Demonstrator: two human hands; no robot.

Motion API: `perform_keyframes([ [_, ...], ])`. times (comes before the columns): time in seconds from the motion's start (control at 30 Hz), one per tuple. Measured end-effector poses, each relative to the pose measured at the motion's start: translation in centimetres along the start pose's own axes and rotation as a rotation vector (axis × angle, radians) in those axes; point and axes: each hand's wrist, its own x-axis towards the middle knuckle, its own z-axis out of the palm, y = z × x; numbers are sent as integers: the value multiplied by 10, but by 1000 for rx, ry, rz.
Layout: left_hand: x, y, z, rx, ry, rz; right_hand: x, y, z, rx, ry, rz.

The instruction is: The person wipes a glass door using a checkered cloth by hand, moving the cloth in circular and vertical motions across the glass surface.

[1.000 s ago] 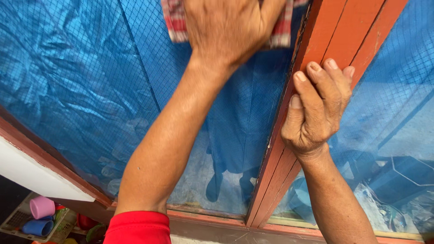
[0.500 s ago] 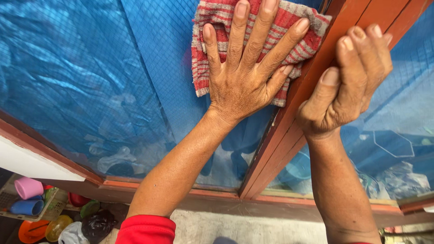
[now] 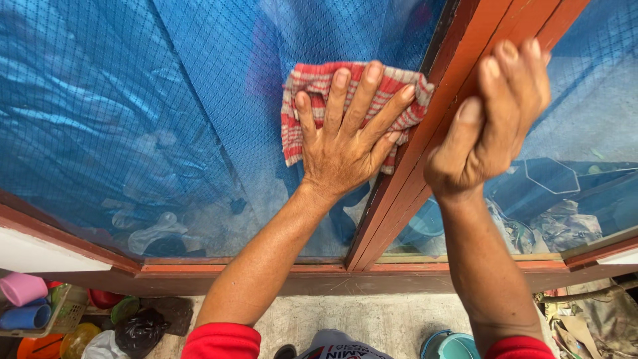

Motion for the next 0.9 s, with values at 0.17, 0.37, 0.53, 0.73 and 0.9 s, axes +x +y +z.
perform_keyframes([
  [0.17,-21,6,0,-73,-56,-27,-40,-30,-12,83,74,85],
  [0.37,-35,-12,-24,-680,-319,-123,-91,-87,-6,417,58,317],
  [0.53,-39,-29,-47,-1238,-174,-173,-104,-100,24,178,-221,449],
  [0.73,-50,-59,-72,-1453,-247,-178,-100,-107,68,-192,-266,370],
  [0.9,-76,-102,-81,-840,-156,-49,-92,-106,97,-383,-161,391],
])
